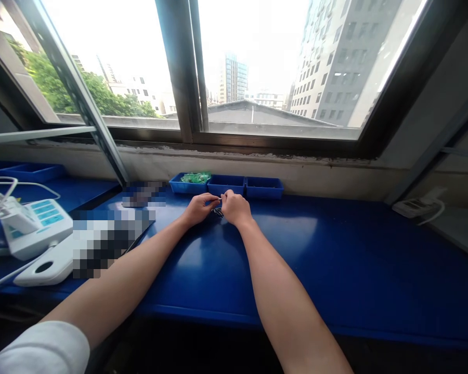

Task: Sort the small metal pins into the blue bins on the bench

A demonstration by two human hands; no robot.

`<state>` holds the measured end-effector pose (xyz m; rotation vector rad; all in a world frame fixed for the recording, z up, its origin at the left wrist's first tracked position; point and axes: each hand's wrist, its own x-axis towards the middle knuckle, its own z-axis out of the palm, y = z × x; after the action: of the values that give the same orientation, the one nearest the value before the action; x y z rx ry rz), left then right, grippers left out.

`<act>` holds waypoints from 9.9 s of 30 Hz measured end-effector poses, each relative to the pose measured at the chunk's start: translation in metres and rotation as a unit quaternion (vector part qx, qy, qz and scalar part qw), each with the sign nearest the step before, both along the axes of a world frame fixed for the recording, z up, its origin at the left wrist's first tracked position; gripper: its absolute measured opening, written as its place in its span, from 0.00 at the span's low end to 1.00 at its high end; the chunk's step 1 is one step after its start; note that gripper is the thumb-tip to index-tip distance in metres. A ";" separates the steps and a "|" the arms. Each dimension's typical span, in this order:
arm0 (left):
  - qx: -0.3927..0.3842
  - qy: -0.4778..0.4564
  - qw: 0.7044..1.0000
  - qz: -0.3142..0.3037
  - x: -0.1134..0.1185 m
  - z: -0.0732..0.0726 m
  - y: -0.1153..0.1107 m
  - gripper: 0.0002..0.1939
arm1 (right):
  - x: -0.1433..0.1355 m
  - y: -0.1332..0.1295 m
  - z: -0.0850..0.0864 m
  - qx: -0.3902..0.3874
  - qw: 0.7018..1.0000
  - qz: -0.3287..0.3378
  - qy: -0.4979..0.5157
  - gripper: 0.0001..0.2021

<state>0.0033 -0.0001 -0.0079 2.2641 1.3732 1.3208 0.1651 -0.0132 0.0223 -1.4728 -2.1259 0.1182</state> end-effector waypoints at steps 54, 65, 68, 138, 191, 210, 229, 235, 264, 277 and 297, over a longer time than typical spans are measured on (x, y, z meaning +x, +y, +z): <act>-0.041 0.073 0.995 0.054 -0.001 0.005 0.000 0.12 | 0.001 0.004 -0.018 0.045 0.978 0.098 0.176 0.17; -0.057 0.086 0.993 0.054 -0.004 0.006 -0.002 0.13 | 0.007 0.004 -0.015 0.013 0.976 0.121 0.181 0.18; -0.034 0.086 0.994 0.063 -0.003 0.006 -0.003 0.14 | 0.010 0.005 -0.013 0.001 0.976 0.112 0.188 0.18; -0.210 0.207 0.929 0.225 -0.013 0.012 -0.003 0.13 | 0.030 0.076 -0.006 0.073 0.979 -0.089 -0.167 0.25; -0.207 0.211 0.931 0.214 -0.012 0.011 -0.004 0.14 | 0.037 0.059 -0.009 0.127 0.986 -0.102 0.039 0.21; -0.011 0.096 0.995 0.035 0.002 0.008 -0.005 0.11 | 0.007 0.024 -0.032 0.055 0.989 0.125 0.048 0.19; -0.046 0.012 0.998 0.035 0.002 0.007 -0.007 0.07 | 0.005 0.012 -0.021 0.089 0.973 0.133 0.164 0.10; -0.034 0.026 0.999 0.034 0.002 0.006 -0.006 0.06 | 0.006 0.014 -0.019 0.009 0.949 0.150 0.279 0.08; -0.012 0.078 0.995 0.054 0.001 0.008 -0.009 0.05 | 0.010 0.024 -0.023 -0.126 0.899 0.175 0.380 0.15; -0.066 0.136 0.975 0.165 -0.005 0.007 -0.006 0.06 | 0.023 0.031 -0.025 -0.035 0.959 0.044 0.278 0.30; -0.099 0.147 0.968 0.179 -0.005 -0.001 -0.001 0.11 | 0.030 0.047 -0.038 0.016 0.998 -0.015 0.061 0.36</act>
<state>-0.0017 -0.0007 -0.0090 2.2101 1.9946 0.8987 0.1947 0.0334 -0.0160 -1.4412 -1.9991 0.1588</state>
